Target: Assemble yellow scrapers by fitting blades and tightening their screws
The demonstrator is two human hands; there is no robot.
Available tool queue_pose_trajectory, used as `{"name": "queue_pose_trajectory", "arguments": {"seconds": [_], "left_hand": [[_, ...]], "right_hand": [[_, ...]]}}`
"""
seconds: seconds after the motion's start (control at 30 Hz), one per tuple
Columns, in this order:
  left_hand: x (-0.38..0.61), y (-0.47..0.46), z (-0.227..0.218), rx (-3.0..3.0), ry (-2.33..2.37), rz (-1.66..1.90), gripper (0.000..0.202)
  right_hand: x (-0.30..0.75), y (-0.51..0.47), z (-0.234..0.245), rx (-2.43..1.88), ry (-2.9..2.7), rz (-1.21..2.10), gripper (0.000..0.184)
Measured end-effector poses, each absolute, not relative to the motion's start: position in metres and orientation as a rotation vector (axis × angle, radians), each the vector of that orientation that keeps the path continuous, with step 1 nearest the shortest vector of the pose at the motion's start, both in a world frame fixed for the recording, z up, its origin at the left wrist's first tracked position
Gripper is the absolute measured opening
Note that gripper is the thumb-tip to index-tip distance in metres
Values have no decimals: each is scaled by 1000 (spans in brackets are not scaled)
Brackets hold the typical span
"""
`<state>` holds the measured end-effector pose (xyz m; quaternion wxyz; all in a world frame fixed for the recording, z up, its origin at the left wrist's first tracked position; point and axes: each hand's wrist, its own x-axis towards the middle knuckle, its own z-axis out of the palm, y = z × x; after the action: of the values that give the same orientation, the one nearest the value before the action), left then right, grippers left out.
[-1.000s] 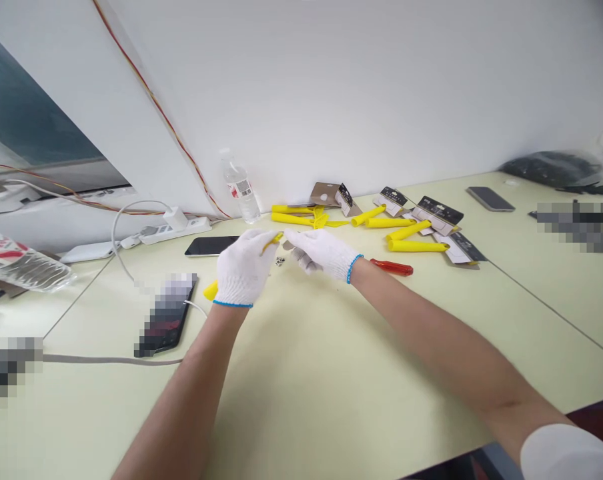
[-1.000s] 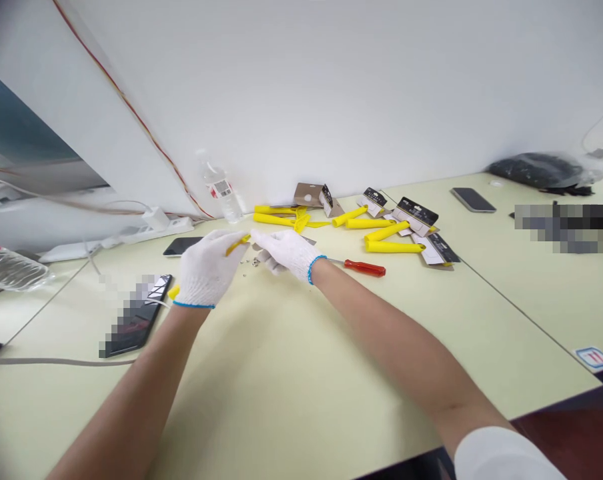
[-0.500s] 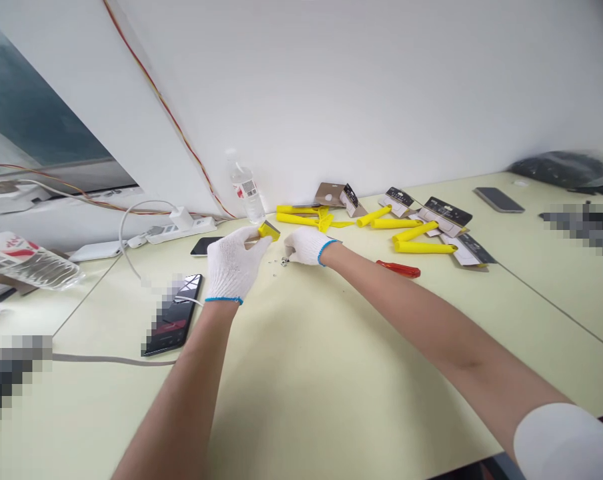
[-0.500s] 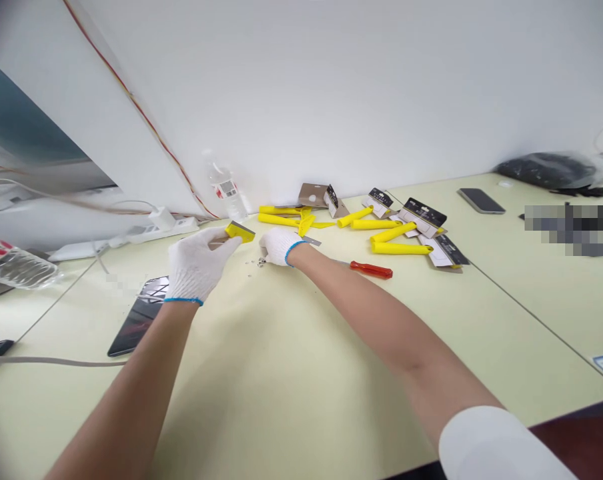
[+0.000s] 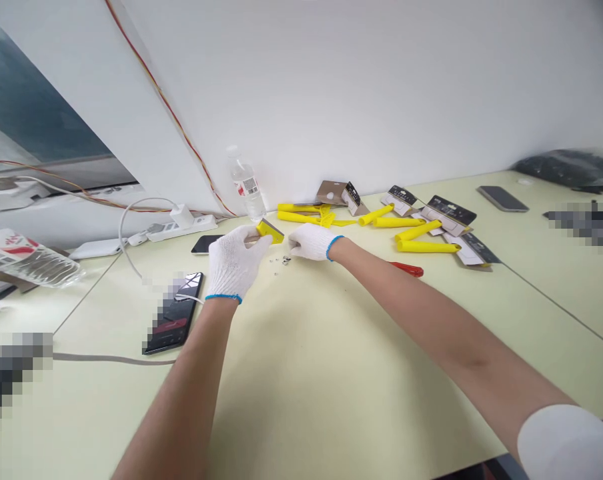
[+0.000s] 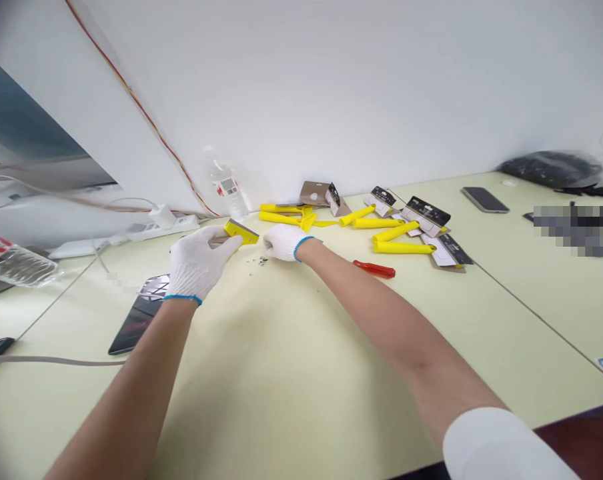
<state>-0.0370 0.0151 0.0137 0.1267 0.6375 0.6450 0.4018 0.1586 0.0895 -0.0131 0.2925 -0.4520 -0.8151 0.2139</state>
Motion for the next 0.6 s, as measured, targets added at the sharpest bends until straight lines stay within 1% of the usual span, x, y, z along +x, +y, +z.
{"name": "queue_pose_trajectory", "arguments": {"seconds": [0.23, 0.33, 0.47, 0.6], "left_hand": [[-22, 8, 13, 1768, 1748, 1071, 28], [-12, 3, 13, 1738, 1676, 1024, 31], [-3, 2, 10, 1760, 1651, 968, 35], [-1, 4, 5, 1777, 1629, 966, 37]], "right_hand": [[188, 55, 6, -1239, -2257, 481, 41], [188, 38, 12, -1245, -2233, 439, 40], [180, 25, 13, -1261, -2190, 400, 22], [176, 23, 13, -1266, -2182, 397, 15]]}}
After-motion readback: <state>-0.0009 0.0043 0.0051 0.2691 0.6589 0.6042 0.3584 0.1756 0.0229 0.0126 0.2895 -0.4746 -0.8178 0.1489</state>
